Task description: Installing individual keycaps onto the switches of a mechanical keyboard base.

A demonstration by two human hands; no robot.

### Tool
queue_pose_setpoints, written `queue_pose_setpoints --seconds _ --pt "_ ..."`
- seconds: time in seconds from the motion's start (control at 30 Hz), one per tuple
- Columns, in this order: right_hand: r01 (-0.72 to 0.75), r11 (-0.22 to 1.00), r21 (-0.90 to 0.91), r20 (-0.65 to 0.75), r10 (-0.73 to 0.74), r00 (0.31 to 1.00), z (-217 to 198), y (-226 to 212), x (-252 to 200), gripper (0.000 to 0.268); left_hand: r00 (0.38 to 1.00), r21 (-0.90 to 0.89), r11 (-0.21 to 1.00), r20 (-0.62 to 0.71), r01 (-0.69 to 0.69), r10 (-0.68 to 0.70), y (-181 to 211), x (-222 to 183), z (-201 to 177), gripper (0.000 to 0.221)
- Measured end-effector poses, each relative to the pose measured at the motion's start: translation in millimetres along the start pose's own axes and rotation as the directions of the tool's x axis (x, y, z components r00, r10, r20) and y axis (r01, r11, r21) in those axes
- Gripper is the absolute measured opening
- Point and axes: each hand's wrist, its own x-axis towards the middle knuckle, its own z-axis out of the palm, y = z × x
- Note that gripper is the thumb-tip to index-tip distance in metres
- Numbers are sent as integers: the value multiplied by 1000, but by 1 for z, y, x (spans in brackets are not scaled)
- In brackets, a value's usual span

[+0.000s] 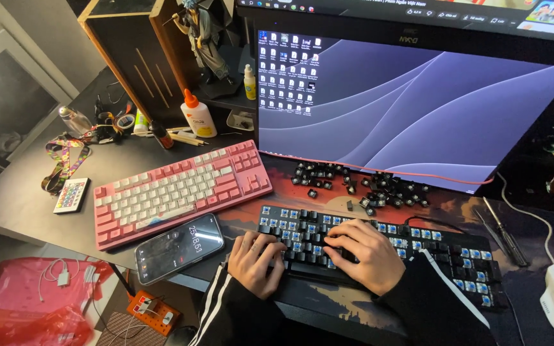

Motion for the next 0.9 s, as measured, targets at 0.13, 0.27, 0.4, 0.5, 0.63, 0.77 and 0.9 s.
queue_pose_setpoints --seconds 0.13,0.27,0.4,0.5,0.63,0.77,0.9 --pt "70 996 -58 7 -70 998 -1 -2 2 20 1000 -10 1000 -25 -12 12 2 3 -3 6" --pt "82 990 -118 48 -77 996 -1 1 4 23 1000 -19 1000 -8 -17 17 1 3 -2 7" --pt "87 979 -185 100 -69 993 2 -2 7 26 1000 -17 1000 12 -9 9 0 3 -3 6" --pt "28 993 -117 129 -13 992 -5 0 13 32 1000 -15 1000 4 -2 2 0 0 0 7" --pt "-123 992 -4 264 120 957 -27 22 32 32 1000 -17 1000 -2 -24 24 -3 3 -1 7" --pt "-493 865 -92 216 500 839 -57 44 57 31 1000 -20 1000 13 -24 24 -4 -2 -1 7" --pt "-554 763 -334 323 644 693 -50 86 67 51 1000 -23 1000 4 -19 19 -5 -3 1 7"
